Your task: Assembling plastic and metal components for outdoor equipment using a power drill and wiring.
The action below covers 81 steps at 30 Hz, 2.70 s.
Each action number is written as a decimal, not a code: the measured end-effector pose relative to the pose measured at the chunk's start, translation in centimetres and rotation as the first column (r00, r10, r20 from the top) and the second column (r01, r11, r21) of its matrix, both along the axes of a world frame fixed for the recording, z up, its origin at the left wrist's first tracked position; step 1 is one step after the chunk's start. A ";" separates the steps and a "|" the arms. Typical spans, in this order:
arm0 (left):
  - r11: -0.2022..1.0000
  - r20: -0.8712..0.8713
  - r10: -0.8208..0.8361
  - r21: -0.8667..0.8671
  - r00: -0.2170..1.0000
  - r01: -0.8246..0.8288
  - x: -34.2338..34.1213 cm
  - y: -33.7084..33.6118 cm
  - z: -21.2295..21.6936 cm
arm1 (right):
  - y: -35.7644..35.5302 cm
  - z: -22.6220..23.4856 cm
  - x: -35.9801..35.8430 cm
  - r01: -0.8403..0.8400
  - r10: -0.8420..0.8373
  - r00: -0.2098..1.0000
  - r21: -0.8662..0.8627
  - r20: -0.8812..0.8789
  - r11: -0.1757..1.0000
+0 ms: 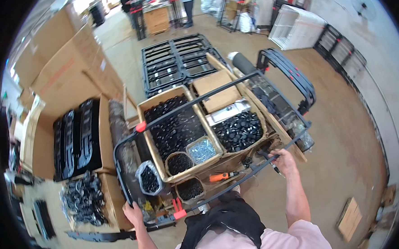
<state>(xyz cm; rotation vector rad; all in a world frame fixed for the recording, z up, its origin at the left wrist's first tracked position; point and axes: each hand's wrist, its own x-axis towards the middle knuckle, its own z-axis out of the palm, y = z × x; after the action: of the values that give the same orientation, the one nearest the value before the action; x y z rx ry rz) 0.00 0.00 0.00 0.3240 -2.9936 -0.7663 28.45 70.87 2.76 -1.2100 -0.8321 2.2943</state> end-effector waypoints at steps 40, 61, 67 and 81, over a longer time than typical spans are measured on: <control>-0.063 -0.143 -0.987 0.764 0.073 0.642 11.8 73.6 13.0 | 10.4 17.2 13.4 -0.825 0.131 0.462 0.371 0.877 0.427; -0.144 -0.144 -0.990 0.989 -0.002 -0.033 19.3 87.1 15.3 | 19.8 23.0 6.2 -0.884 0.029 0.304 0.271 0.952 0.380; -0.143 -0.144 -0.989 0.989 -0.033 -0.028 19.2 87.1 14.5 | 20.0 21.8 6.6 -0.879 0.069 0.319 0.268 0.945 0.394; -0.139 -0.140 -0.990 0.989 -0.015 -0.052 19.5 86.9 13.3 | 21.8 19.9 6.2 -0.831 0.257 0.352 0.175 0.900 0.528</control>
<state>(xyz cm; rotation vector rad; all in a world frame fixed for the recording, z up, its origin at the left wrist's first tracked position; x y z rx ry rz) 19.52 86.92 13.27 -1.9606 -2.1255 -3.4935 34.62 92.64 22.64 -1.7705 -2.5466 1.4004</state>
